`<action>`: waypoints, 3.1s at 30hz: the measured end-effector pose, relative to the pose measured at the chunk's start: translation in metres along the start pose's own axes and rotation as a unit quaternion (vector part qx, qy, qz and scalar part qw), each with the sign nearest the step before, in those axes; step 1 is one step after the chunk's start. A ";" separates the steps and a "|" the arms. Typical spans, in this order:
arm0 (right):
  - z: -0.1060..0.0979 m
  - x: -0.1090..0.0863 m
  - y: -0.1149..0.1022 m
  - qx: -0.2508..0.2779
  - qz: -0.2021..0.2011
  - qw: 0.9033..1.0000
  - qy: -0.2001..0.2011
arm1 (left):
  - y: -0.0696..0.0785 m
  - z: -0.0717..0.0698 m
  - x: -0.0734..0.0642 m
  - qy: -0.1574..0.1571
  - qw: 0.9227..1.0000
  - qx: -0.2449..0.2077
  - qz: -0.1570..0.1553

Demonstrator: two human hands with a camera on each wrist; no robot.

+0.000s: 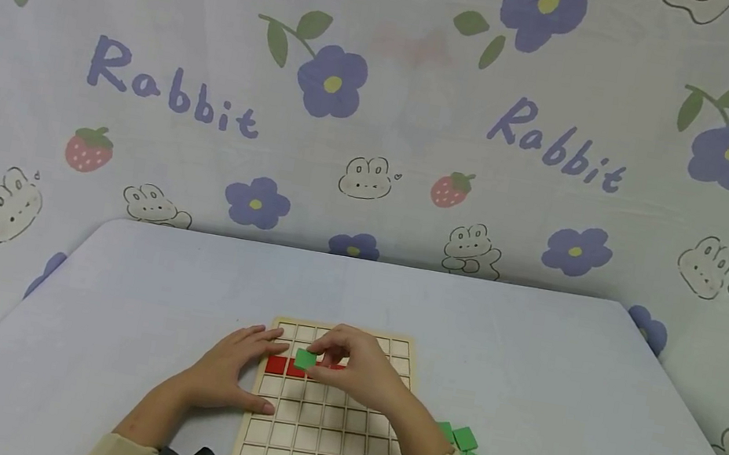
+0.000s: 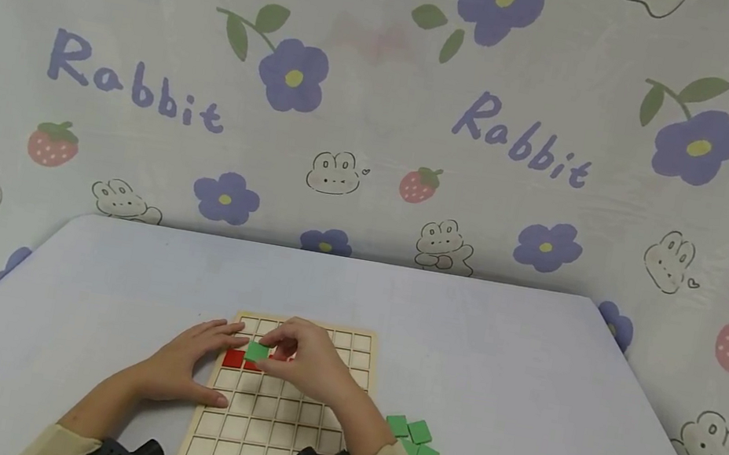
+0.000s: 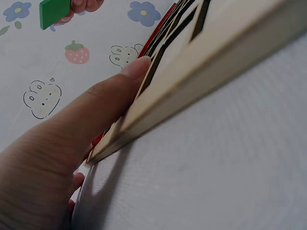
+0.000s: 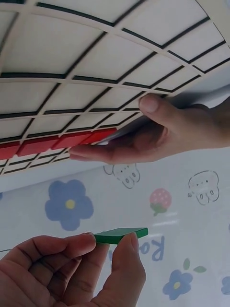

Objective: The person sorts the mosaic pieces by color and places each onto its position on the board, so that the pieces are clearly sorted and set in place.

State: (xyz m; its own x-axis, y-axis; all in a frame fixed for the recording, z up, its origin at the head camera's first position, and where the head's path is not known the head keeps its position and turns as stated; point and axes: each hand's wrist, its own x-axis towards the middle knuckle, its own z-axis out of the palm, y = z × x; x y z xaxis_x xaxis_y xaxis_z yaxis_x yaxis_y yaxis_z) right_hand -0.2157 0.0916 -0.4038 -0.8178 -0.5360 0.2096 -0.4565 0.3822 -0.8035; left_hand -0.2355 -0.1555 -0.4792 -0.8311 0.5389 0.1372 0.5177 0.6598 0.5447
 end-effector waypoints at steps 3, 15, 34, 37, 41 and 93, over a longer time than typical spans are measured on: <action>0.003 0.004 -0.002 0.000 -0.002 1.000 -0.007 | -0.001 0.000 0.000 0.001 1.000 0.000 0.003; 0.018 0.020 -0.006 0.003 0.024 0.999 -0.029 | -0.003 0.000 0.001 0.004 1.000 0.003 0.006; 0.038 0.034 0.008 -0.022 0.044 0.998 -0.037 | -0.005 0.000 0.000 0.007 1.000 -0.003 0.007; 0.041 0.034 0.011 -0.024 0.059 0.997 -0.044 | -0.004 0.000 0.000 0.006 1.000 -0.003 0.011; 0.046 0.033 0.015 -0.019 0.064 0.996 -0.051 | -0.004 -0.001 0.000 0.004 1.000 0.001 0.014; 0.060 0.031 0.024 -0.044 0.062 0.995 -0.059 | -0.002 -0.002 0.000 0.001 1.000 -0.002 0.024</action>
State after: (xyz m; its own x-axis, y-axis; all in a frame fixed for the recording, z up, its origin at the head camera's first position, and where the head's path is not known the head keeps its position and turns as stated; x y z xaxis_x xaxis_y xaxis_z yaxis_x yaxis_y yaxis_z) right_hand -0.2314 0.0392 -0.4500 -0.8247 -0.5640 0.0410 -0.3883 0.5121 -0.7661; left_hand -0.2366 -0.1581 -0.4791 -0.8053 0.5694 0.1654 0.5569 0.6308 0.5403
